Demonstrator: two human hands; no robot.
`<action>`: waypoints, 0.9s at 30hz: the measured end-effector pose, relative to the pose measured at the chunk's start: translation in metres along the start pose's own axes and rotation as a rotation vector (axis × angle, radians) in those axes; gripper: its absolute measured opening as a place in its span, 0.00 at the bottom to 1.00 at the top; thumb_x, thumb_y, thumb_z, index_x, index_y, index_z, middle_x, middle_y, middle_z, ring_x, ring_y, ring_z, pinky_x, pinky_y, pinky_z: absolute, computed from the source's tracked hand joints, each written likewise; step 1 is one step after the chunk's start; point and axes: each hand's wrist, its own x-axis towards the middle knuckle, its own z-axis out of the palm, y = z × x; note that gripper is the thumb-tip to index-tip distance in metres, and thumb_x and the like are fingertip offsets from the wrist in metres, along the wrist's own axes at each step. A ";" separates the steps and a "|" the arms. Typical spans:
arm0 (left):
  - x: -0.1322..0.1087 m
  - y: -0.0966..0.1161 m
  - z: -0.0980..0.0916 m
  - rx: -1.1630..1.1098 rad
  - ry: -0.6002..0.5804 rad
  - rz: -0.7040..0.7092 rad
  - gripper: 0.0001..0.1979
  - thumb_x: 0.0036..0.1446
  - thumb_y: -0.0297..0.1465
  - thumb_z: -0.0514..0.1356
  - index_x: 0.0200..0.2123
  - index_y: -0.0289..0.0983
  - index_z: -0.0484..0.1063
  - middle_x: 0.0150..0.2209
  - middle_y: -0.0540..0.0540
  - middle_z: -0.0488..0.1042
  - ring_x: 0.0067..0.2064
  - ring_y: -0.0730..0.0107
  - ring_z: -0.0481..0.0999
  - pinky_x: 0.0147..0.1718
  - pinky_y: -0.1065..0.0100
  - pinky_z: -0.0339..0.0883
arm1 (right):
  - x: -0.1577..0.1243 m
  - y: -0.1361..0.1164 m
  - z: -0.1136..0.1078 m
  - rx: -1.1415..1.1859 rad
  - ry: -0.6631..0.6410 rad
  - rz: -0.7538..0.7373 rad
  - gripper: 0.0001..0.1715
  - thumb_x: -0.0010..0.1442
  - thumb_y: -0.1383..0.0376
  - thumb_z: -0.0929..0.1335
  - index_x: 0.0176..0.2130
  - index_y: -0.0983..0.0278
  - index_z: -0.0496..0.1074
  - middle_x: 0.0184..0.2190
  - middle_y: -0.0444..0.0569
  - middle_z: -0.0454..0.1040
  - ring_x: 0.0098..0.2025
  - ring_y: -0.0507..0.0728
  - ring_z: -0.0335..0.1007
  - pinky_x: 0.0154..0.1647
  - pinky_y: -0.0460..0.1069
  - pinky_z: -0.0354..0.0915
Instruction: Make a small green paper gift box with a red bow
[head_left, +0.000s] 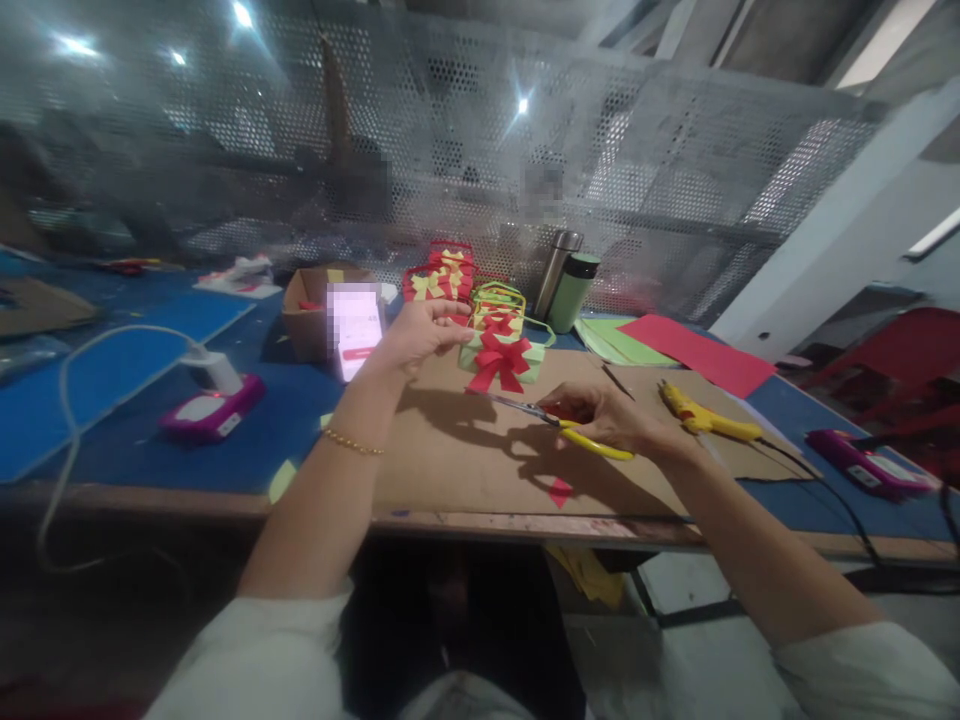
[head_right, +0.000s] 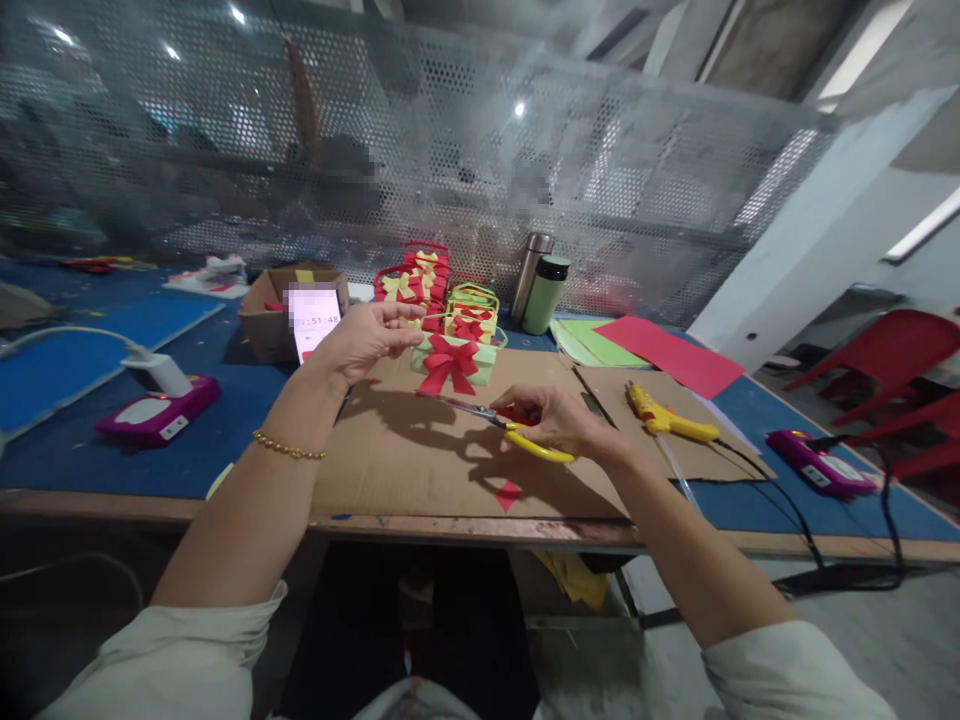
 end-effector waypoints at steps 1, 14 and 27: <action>0.000 0.000 0.000 0.003 0.002 0.001 0.13 0.48 0.16 0.70 0.38 0.31 0.78 0.17 0.57 0.66 0.18 0.83 0.61 0.21 0.73 0.52 | 0.000 0.000 0.000 -0.007 0.007 0.000 0.35 0.49 0.41 0.77 0.42 0.67 0.79 0.27 0.43 0.69 0.28 0.50 0.61 0.29 0.46 0.59; 0.009 -0.004 -0.008 -0.006 0.099 -0.010 0.14 0.47 0.17 0.70 0.39 0.31 0.78 0.19 0.54 0.68 0.20 0.82 0.62 0.21 0.75 0.53 | -0.020 -0.027 -0.002 -0.109 -0.043 0.058 0.30 0.51 0.49 0.77 0.46 0.66 0.79 0.29 0.45 0.73 0.28 0.51 0.62 0.28 0.46 0.59; 0.035 -0.028 -0.022 0.027 0.191 0.058 0.20 0.37 0.25 0.74 0.37 0.32 0.78 0.18 0.57 0.66 0.20 0.80 0.61 0.20 0.74 0.51 | -0.045 0.024 -0.025 -0.391 0.501 0.351 0.24 0.54 0.57 0.72 0.49 0.63 0.80 0.30 0.46 0.77 0.31 0.54 0.71 0.33 0.47 0.63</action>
